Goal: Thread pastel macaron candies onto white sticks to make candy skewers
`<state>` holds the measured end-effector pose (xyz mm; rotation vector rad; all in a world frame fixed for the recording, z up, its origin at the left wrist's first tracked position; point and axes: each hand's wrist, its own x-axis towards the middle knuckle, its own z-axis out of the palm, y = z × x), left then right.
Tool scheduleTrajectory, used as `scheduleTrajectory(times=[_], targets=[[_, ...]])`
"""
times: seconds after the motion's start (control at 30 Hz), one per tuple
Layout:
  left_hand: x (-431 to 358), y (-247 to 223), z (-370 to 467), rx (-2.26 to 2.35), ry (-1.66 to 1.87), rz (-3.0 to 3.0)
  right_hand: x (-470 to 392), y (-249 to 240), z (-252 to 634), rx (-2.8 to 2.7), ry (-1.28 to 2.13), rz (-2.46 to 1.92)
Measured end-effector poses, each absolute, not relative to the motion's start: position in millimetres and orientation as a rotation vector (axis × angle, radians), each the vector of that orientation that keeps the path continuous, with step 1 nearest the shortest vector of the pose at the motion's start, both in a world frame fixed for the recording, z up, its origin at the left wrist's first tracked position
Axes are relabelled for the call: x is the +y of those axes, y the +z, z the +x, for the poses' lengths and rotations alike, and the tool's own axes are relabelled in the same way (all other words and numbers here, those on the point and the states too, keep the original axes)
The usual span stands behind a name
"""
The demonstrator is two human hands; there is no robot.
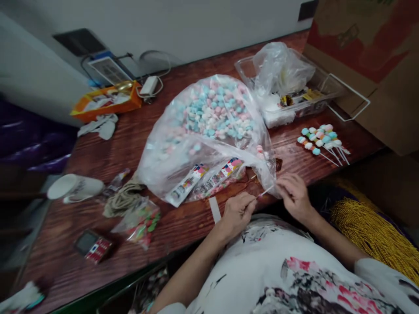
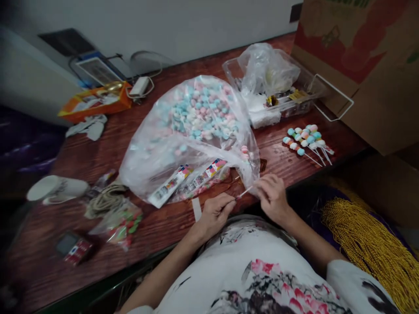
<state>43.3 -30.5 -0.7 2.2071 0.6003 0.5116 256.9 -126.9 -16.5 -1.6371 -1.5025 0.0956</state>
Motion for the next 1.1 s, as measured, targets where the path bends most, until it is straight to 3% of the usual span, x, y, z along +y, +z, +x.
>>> scheduleTrajectory(times=[0.2,0.33,0.63,1.1], targets=[[-29.1,1.9,28.0,0.988,0.632,1.185,-113.2,-28.0,329.6,-1.501,-0.077,-1.906],[-28.3,2.3,28.1,1.031,0.712,0.814,-96.5,-19.1,311.4,-1.83,-0.143,-1.776],[-27.5,-2.5,15.2,1.064,0.807,0.767,-44.2,-15.7,224.8,-2.39,-0.049,-1.728],[-28.2,-13.2,17.4,1.047,0.75,0.877,-29.5,-24.1,241.8,-2.424,-0.039,-1.73]])
